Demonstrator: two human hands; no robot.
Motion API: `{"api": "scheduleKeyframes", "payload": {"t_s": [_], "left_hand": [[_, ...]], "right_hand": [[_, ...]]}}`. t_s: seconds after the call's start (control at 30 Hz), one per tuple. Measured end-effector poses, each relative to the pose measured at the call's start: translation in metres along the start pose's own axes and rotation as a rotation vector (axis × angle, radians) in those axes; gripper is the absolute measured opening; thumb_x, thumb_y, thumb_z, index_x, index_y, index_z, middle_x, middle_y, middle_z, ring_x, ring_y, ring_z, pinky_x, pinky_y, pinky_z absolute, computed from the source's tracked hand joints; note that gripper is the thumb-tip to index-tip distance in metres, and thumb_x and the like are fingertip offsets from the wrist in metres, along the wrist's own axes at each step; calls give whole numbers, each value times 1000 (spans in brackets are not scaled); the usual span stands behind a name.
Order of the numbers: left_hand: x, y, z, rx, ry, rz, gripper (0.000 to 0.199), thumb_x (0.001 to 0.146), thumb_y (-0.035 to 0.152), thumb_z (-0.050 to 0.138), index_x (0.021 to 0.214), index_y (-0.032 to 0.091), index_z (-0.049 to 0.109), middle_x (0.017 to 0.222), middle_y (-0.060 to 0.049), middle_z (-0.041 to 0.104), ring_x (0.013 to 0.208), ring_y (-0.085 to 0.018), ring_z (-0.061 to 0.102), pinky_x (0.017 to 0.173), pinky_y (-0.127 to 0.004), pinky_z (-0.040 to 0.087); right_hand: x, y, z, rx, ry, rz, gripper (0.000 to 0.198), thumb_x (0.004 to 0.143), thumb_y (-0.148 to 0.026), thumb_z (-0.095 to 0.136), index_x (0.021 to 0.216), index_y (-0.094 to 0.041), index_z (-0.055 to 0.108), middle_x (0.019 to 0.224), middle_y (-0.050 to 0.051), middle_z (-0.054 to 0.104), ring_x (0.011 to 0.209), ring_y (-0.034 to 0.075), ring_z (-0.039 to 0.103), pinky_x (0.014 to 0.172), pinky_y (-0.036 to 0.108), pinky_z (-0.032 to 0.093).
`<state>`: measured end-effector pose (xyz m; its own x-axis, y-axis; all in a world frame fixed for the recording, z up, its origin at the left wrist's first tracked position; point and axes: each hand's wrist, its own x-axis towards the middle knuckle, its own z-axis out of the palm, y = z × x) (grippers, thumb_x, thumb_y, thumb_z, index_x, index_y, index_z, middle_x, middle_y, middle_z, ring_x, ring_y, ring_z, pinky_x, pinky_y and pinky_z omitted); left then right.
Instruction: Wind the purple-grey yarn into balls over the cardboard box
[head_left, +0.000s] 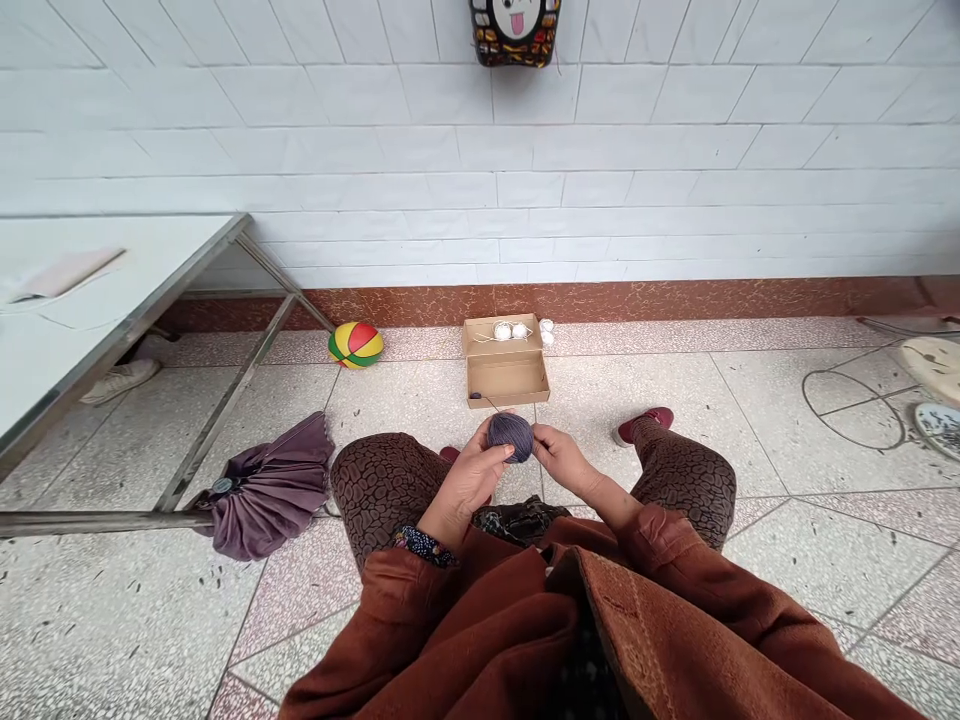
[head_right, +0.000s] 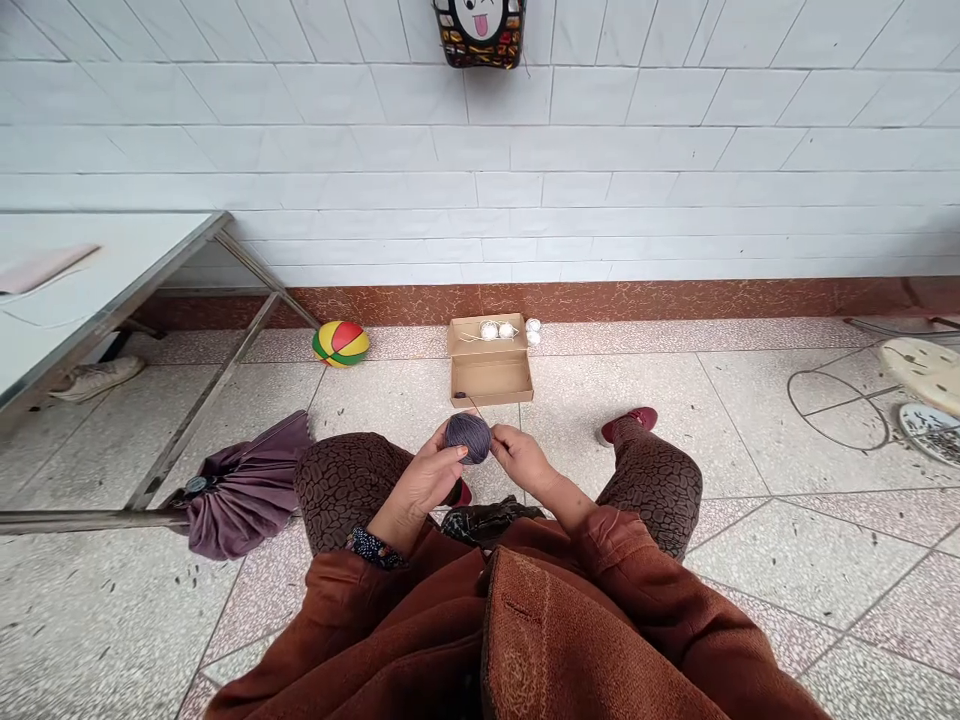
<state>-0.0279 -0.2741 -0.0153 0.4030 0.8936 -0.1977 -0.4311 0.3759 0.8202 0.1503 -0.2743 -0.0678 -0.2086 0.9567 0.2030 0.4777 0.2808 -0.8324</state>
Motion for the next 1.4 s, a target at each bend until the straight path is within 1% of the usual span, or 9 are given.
{"api": "scheduleKeyframes", "payload": {"t_s": [0.17,0.33,0.5,0.63,0.8,0.93,1.03,1.23,1.4], "left_hand": [[7,-3,-5,51,121,101,59,66,19,78,122,25,59,113,-3,63,103,-18,58,99,-34,40],[6,-3,-14,292,186,162,64,71,26,74,131,24,52,108,-2,62,99,-18,57,97,-33,41],[-1,1,-15,468,41,37,76,73,22,68,144,26,40,102,-1,61,85,-18,57,87,-35,45],[-4,3,-9,482,-171,2,87,70,18,68,150,28,35,128,-5,57,104,-24,56,97,-39,41],[-8,1,-2,363,-277,38,91,68,16,69,151,29,33,148,-4,44,129,-29,42,109,-39,31],[-14,4,4,121,-248,-84,85,72,16,66,149,32,35,141,-7,49,110,-25,54,85,-33,46],[-16,8,6,-10,-239,-154,80,72,17,67,146,32,40,135,-9,52,95,-22,59,67,-27,46],[-12,9,4,-155,-230,-161,66,75,22,64,139,25,49,128,-11,56,88,-21,61,64,-29,48],[-8,10,1,-189,-178,-137,59,75,22,62,133,19,54,122,-13,61,94,-25,61,65,-31,49]], "right_hand": [[-6,-7,4,-20,-116,-92,19,97,-28,51,85,-19,63,81,4,65,78,17,61,74,29,49],[-8,-33,-12,57,-233,-224,24,98,-36,53,86,-19,64,78,3,64,71,15,59,70,27,48],[7,-58,-43,116,-88,-199,25,97,-38,54,85,-20,65,76,2,62,71,15,57,68,27,47],[24,-57,-52,45,-43,-248,23,97,-37,55,87,-21,67,80,3,63,76,17,59,74,30,47],[25,-36,-35,51,45,-167,22,98,-35,54,87,-20,67,82,4,65,79,17,60,76,30,47],[16,-22,-21,68,57,-114,23,99,-33,49,87,-20,64,82,4,64,81,18,59,77,30,46],[10,-17,-16,71,58,-78,25,100,-32,45,87,-20,62,82,4,63,80,18,59,76,29,45],[0,-9,-10,79,6,-30,20,98,-29,45,90,-20,61,82,3,62,78,17,58,74,27,45],[-2,-5,-8,35,-31,-21,17,96,-23,45,91,-19,61,82,4,62,78,17,58,74,27,45]]}}
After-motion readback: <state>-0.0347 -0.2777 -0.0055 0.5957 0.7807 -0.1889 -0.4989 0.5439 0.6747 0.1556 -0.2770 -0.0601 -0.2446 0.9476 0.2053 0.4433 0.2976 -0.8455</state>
